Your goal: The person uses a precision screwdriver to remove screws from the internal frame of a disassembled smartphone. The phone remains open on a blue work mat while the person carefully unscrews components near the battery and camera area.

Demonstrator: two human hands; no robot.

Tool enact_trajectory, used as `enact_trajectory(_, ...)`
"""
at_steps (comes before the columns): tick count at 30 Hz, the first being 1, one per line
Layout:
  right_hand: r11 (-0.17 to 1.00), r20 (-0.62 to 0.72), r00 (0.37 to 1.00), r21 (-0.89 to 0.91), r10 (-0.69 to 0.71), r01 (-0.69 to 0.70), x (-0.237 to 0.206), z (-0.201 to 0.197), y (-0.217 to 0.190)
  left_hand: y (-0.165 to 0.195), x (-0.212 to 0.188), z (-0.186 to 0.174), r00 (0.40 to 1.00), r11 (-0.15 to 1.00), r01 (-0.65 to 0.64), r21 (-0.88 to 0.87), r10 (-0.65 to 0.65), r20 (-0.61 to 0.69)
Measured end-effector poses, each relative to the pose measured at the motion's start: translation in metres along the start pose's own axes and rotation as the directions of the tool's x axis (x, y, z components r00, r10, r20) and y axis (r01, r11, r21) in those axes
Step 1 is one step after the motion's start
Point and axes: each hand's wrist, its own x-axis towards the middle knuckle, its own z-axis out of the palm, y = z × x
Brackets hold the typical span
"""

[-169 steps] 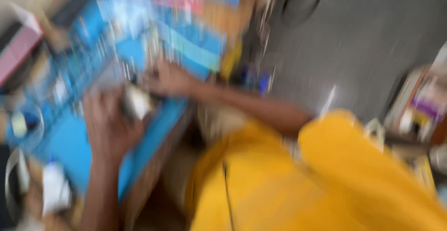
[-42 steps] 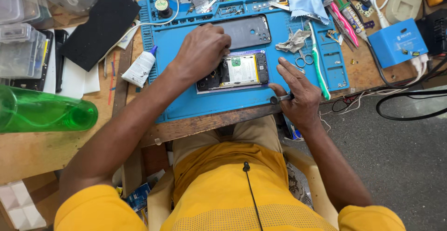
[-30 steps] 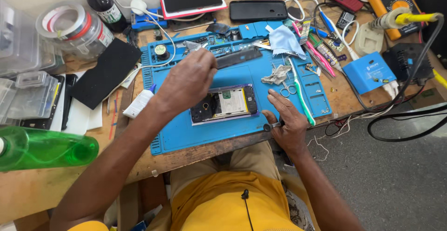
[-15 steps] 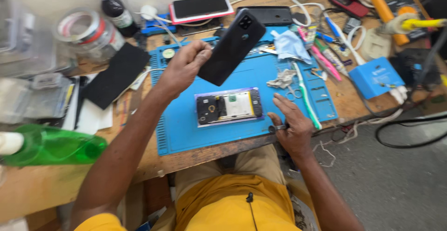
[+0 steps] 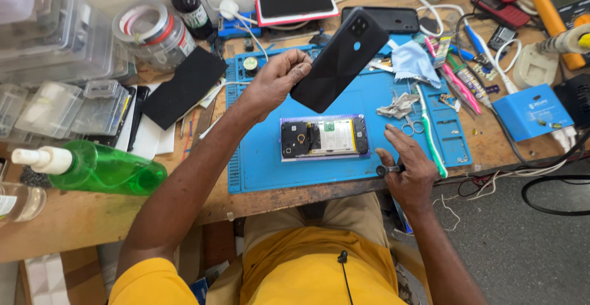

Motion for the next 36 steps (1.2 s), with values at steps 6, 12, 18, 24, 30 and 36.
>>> enact_trajectory(6, 0.999, 0.028, 0.999, 0.008, 0.035, -0.035, -0.003, -0.001, 0.003, 0.006, -0.007, -0.001, 0.993, 0.969, -0.108, 0.222, 0.115, -0.022)
enact_trajectory(12, 1.000, 0.039, 0.999, 0.013, 0.004, -0.005, -0.013, 0.004, 0.013, -0.015, -0.028, 0.022, 0.936, 0.484, -0.277, 0.830, 0.330, 0.120)
enact_trajectory(18, 0.999, 0.044, 0.999, -0.019, -0.026, 0.027, -0.023, 0.009, 0.029, -0.045, -0.036, 0.027, 0.938, 0.369, -0.306, 0.878, 0.273, 0.213)
enact_trajectory(24, 0.998, 0.000, 1.000, 0.054, -0.012, 0.012, -0.028, 0.014, 0.038, -0.022, -0.073, -0.017, 0.940, 0.482, -0.274, 0.833, 0.319, 0.124)
enact_trajectory(30, 0.995, 0.010, 0.998, 0.074, 0.066, -0.067, -0.028, 0.018, 0.042, -0.032, -0.129, -0.006, 0.972, 0.414, -0.207, 0.887, 0.186, 0.140)
enact_trajectory(36, 0.978, -0.100, 0.994, 0.208, 0.040, -0.018, -0.029, 0.016, 0.048, -0.037, -0.132, 0.010, 0.972, 0.305, -0.217, 0.927, 0.159, 0.175)
